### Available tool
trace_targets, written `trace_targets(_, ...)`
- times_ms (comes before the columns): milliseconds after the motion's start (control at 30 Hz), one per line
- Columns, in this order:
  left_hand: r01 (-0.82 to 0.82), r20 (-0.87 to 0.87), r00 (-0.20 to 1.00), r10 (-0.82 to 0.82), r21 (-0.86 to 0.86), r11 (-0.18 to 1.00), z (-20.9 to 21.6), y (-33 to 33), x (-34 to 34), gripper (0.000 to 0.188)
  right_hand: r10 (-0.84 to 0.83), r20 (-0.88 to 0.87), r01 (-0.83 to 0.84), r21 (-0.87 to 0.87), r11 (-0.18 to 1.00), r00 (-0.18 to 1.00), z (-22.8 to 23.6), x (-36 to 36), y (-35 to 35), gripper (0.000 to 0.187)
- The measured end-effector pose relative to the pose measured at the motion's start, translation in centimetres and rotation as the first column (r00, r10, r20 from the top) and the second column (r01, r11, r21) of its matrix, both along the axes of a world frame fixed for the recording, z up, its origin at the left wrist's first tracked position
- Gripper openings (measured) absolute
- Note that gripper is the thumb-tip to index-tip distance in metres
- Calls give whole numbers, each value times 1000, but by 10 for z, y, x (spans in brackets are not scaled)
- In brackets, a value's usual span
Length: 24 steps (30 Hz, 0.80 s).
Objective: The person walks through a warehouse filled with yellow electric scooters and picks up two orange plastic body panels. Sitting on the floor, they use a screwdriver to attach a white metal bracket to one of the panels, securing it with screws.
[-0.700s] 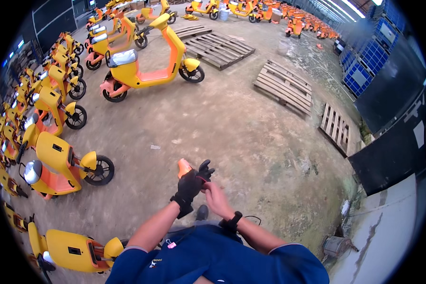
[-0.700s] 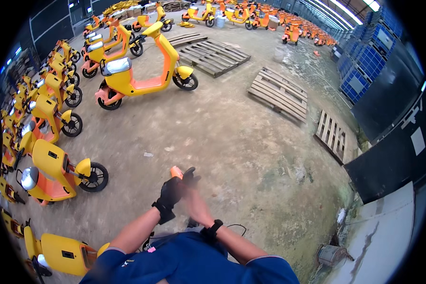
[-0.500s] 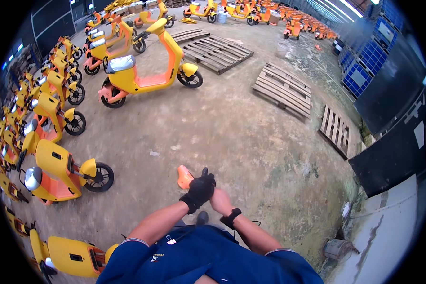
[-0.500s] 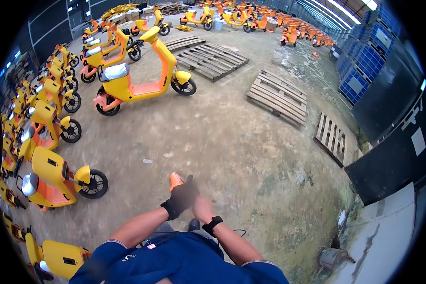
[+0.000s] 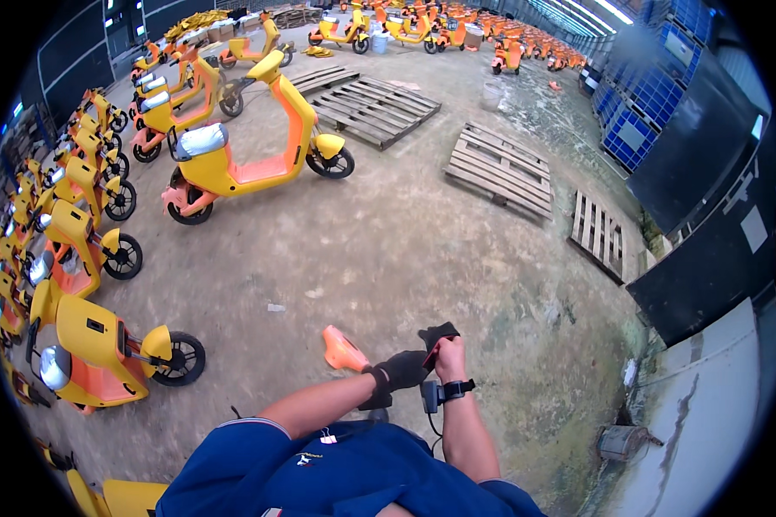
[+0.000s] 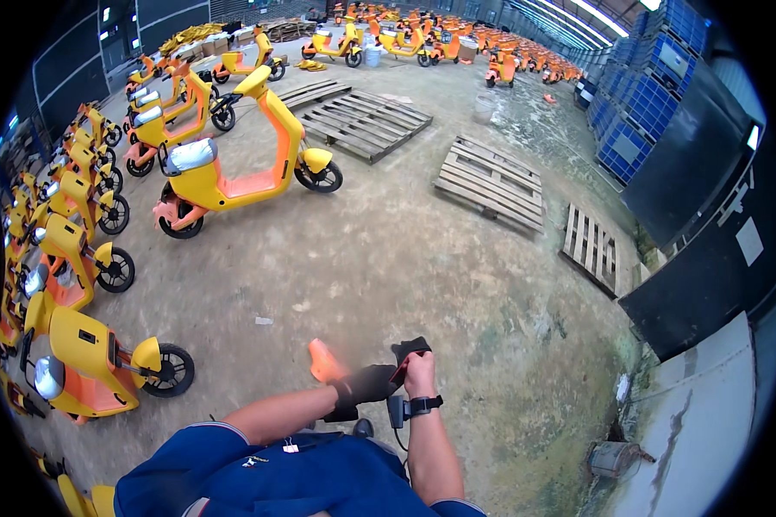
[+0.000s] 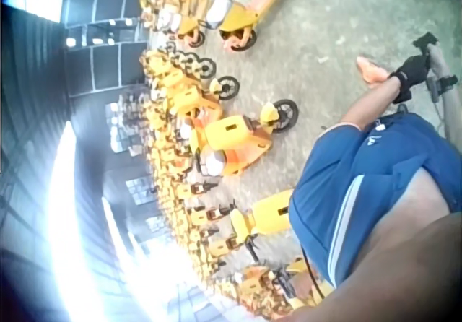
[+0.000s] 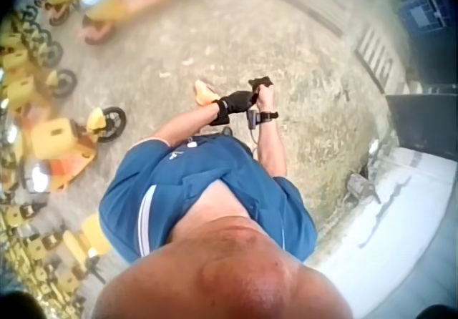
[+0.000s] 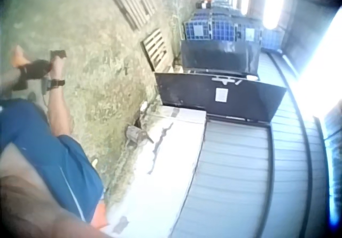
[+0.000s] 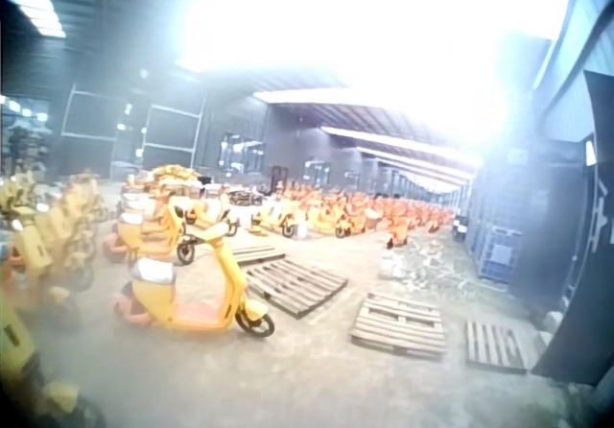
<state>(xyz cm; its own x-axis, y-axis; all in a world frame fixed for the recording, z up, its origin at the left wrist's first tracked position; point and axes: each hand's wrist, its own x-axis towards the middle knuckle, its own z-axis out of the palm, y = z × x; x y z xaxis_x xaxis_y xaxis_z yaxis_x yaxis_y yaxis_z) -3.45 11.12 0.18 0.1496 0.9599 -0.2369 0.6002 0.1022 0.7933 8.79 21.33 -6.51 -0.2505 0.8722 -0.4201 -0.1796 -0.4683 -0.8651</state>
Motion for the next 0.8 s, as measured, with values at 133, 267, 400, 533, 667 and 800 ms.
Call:
trace_targets(133, -78, 3, 997, 79, 218, 973, -15, -6, -20, 19, -21, -23, 28, 369, 929, 1000, -24, -29, -23, 28)
trace_targets(267, 16, -125, 992, 9, 196, 980, -25, -9, -32, 19, 82, 43, -92, 350, 932, 996, -42, -34, -24, 22)
trace_targets(400, 174, -157, 978, -136, 262, 949, -24, -4, -40, 20, -25, 342, -153, 485, 861, 939, -86, -32, 15, 25)
trace_targets(533, 230, -156, 968, -198, 229, 946, -8, -15, -53, 27, -31, 778, -467, 408, 784, 628, -46, -47, 10, 34)
trace_targets(667, 204, -160, 973, -168, 244, 948, -5, -29, -66, 25, 239, 604, -481, 277, 832, 760, -16, -63, 0, 59)
trace_targets(800, 3, -157, 987, 34, 224, 975, -8, -29, -81, 17, 522, 79, -527, 155, 835, 849, 8, -82, 3, 77)
